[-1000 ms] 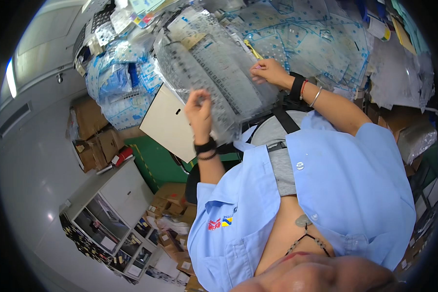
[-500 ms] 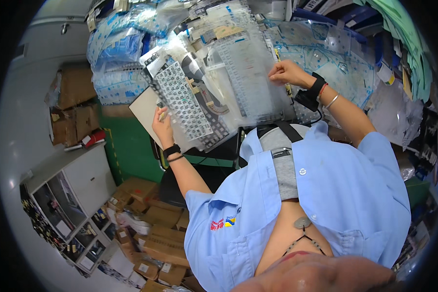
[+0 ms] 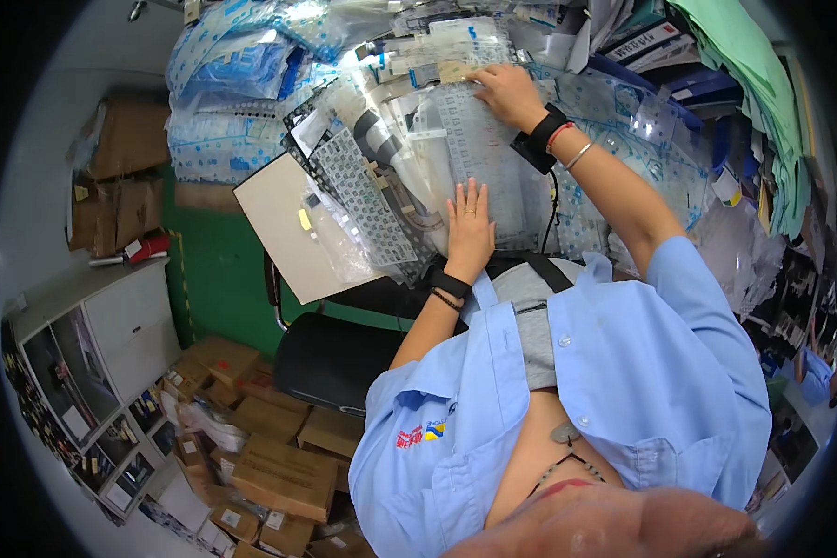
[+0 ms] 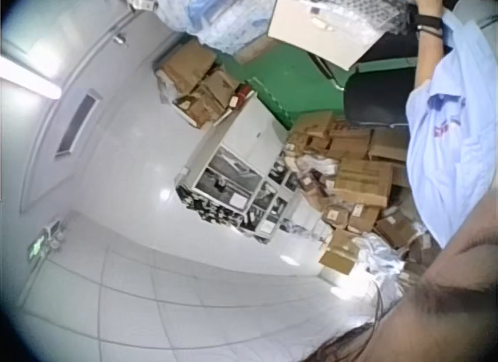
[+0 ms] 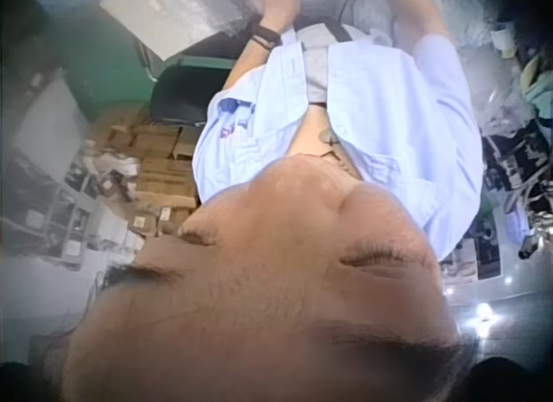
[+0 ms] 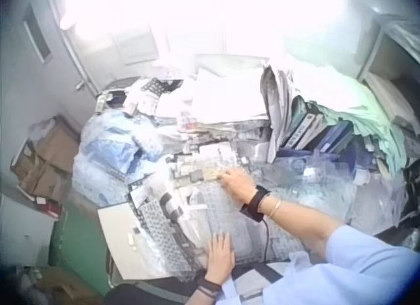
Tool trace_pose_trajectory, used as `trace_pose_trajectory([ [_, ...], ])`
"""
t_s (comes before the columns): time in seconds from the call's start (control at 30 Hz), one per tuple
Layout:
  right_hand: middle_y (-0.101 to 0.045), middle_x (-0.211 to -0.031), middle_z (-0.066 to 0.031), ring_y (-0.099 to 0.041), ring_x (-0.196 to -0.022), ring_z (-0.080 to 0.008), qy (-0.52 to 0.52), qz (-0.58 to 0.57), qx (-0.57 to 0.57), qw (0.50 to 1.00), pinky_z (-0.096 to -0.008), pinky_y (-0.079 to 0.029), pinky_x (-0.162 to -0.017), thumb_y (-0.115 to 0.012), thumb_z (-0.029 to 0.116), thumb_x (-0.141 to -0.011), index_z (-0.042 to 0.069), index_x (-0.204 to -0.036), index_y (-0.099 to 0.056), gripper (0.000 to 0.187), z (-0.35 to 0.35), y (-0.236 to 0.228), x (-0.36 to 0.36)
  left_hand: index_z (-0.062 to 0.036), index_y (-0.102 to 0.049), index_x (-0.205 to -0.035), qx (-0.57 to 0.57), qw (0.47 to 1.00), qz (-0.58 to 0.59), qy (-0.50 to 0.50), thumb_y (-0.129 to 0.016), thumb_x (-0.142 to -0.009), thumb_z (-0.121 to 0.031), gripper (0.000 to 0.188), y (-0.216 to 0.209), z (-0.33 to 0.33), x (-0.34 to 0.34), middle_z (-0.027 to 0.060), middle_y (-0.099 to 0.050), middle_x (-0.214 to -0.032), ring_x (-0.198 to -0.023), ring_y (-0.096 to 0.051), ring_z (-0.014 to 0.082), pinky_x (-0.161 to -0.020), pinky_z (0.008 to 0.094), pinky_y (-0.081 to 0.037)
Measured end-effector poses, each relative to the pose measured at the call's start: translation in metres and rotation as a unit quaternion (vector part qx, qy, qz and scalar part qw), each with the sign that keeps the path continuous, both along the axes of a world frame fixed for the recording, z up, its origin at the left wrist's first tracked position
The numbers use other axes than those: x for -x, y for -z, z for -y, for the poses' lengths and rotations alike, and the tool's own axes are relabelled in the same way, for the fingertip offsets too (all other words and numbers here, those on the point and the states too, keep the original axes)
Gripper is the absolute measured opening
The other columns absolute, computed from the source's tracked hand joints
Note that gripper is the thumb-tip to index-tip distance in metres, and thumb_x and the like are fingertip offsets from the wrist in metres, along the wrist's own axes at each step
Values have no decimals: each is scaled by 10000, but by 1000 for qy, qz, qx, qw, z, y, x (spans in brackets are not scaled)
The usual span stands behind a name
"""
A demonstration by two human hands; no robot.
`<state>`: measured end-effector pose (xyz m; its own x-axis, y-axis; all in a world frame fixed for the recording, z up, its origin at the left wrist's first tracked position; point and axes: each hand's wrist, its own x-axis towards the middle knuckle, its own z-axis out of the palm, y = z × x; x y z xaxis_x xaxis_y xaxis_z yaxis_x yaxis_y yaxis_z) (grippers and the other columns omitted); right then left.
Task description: Inspecting layers of keyboard membrane components and organizing them into binders.
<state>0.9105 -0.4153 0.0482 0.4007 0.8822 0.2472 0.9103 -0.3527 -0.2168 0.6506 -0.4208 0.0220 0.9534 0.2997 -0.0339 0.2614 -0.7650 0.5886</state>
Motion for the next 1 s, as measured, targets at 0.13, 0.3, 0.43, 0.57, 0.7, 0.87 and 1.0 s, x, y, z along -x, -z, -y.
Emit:
trace_pose_trajectory([
  [0.13,-599,-967,-87,-566,-906,-292,24,-52,46,997,-372,-455,-758,-644,248,-773,129,-1019,-601,277,-1,-5,-9,-28,-286,-1374,-2,1000,-18,4,-630,-763,-137,710,7,-1,0,192,-179,-1459,-1349,-158,366,-1080,499,-155],
  [0.3,-637,-904,-85,-593,-860,-265,-27,9,-33,999,-369,-465,-750,-672,271,-741,133,-953,-618,259,-2,-1,-31,-34,-292,-1373,1,1000,-12,15,-631,-763,-136,706,5,-1,0,189,-182,-1460,-1349,-163,364,-1078,503,-160],
  [0.43,-653,-858,-90,-614,-814,-264,-21,-135,99,986,-377,-481,-702,-668,254,-740,135,-952,-619,248,-2,-19,-35,-44,-310,-1366,14,1000,-16,16,-634,-760,-129,692,5,-2,2,190,-185,-1458,-1347,-168,366,-1074,508,-170],
  [0.57,-656,-839,-66,-619,-782,-261,-49,-8,152,987,-355,-487,-673,-628,197,-777,158,-951,-626,178,-1,-42,-16,-48,-322,-1359,11,1000,-9,6,-634,-760,-125,680,5,-1,5,192,-190,-1455,-1342,-174,372,-1071,512,-177],
  [0.7,-651,-862,-90,-615,-809,-249,-123,80,123,981,-334,-491,-705,-604,169,-795,161,-961,-642,171,10,-37,-20,-48,-333,-1351,10,1000,-1,10,-632,-767,-128,661,2,-2,2,201,-191,-1451,-1337,-182,379,-1068,513,-183],
  [0.87,-626,-933,-171,-596,-921,-245,-320,80,-1,944,-337,-476,-808,-541,106,-812,37,-949,-637,181,-2,-54,-5,-54,-345,-1347,0,1000,-5,14,-640,-765,-144,659,6,-2,5,209,-180,-1452,-1337,-174,386,-1065,520,-185],
  [1.0,-620,-873,-169,-597,-866,-303,-132,-173,188,958,-370,-476,-782,-490,80,-804,7,-975,-603,218,-11,-60,1,-79,-347,-1352,-20,999,-13,22,-666,-743,-177,695,7,3,1,209,-165,-1457,-1336,-166,401,-1057,537,-187],
])
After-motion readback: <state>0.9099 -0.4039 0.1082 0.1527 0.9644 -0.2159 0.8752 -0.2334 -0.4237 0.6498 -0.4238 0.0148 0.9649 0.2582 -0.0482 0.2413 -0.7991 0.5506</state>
